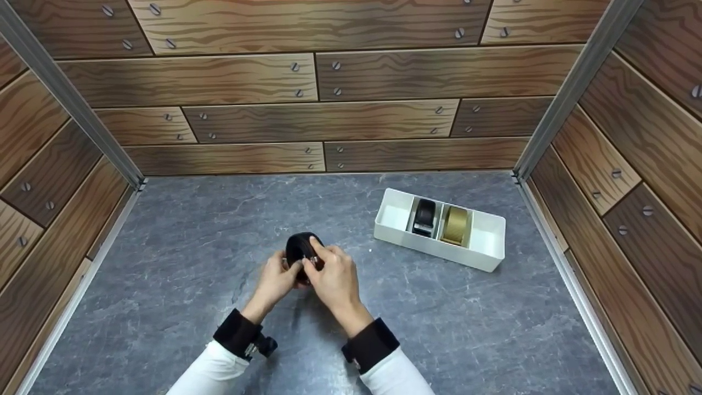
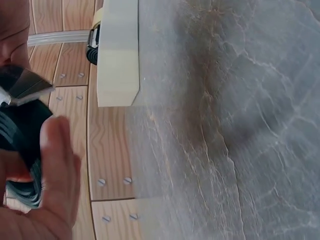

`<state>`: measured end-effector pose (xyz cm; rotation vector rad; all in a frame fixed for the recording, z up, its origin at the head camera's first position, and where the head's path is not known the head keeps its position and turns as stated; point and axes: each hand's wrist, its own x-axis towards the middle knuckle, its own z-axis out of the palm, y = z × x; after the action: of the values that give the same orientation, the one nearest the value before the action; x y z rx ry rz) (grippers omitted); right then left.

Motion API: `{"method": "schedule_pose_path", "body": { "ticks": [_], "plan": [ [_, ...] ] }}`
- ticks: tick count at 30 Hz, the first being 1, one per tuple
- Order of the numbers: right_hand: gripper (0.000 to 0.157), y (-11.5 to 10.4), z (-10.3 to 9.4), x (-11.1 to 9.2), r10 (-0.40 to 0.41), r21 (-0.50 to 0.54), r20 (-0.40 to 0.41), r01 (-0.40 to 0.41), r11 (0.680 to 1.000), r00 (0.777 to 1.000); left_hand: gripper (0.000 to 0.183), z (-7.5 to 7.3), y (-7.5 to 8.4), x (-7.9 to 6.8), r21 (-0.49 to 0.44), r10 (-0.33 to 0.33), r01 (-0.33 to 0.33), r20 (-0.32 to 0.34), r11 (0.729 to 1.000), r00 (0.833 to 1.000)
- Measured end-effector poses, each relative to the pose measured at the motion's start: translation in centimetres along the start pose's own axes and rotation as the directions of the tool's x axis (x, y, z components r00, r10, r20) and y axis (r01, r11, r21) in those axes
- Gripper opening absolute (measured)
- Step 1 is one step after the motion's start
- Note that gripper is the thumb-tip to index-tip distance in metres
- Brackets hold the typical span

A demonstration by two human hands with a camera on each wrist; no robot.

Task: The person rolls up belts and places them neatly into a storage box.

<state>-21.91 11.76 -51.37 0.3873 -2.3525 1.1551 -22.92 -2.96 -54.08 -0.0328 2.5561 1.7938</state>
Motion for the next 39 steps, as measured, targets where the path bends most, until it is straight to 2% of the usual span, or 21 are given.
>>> {"method": "schedule_pose_path", "body": {
  "ticks": [4, 7, 10, 15, 20, 26, 32, 39],
  "plan": [
    [0.043, 0.5, -0.6, 0.2, 0.034, -0.053, 0.045, -0.032, 0.998, 0.998, 0.047, 0.1, -0.2, 0.0, 0.05, -0.011, 0.006, 0.112, 0.999, 0.994],
    [0.042, 1.0, -1.1, 0.7, 0.045, -0.075, 0.072, -0.04, 0.996, 0.996, 0.055, 0.0, -0.2, 0.0, 0.087, -0.014, 0.001, 0.154, 0.996, 0.988],
    [0.042, 1.3, -1.7, 1.5, 0.058, -0.085, 0.084, -0.051, 0.995, 0.995, 0.064, -0.1, 0.0, 0.0, 0.13, 0.01, -0.032, 0.168, 0.991, 0.986],
    [0.044, 2.2, -3.2, 3.5, 0.115, -0.122, 0.064, -0.106, 0.987, 0.991, 0.061, -0.4, 0.0, -0.2, 0.243, 0.067, -0.125, 0.231, 0.962, 0.971],
    [0.044, 4.0, -5.0, 6.0, 0.132, -0.208, 0.024, -0.124, 0.97, 0.991, 0.064, -0.4, -0.7, -0.4, 0.389, 0.08, -0.198, 0.3, 0.9, 0.951],
    [0.044, 6.7, -6.7, 8.6, 0.18, -0.258, -0.046, -0.186, 0.948, 0.983, 0.065, -0.5, -1.7, -0.7, 0.536, 0.048, -0.217, 0.311, 0.816, 0.949],
    [0.054, 9.3, -7.3, 10.6, 0.326, -0.306, -0.089, -0.337, 0.89, 0.941, 0.057, -0.8, -2.8, -0.6, 0.634, 0.052, -0.231, 0.289, 0.738, 0.956],
    [0.054, 11.7, -6.4, 11.1, 0.439, -0.321, -0.145, -0.462, 0.827, 0.887, 0.055, -1.1, -3.9, -0.8, 0.688, 0.016, -0.203, 0.268, 0.696, 0.963]
  ]
}}
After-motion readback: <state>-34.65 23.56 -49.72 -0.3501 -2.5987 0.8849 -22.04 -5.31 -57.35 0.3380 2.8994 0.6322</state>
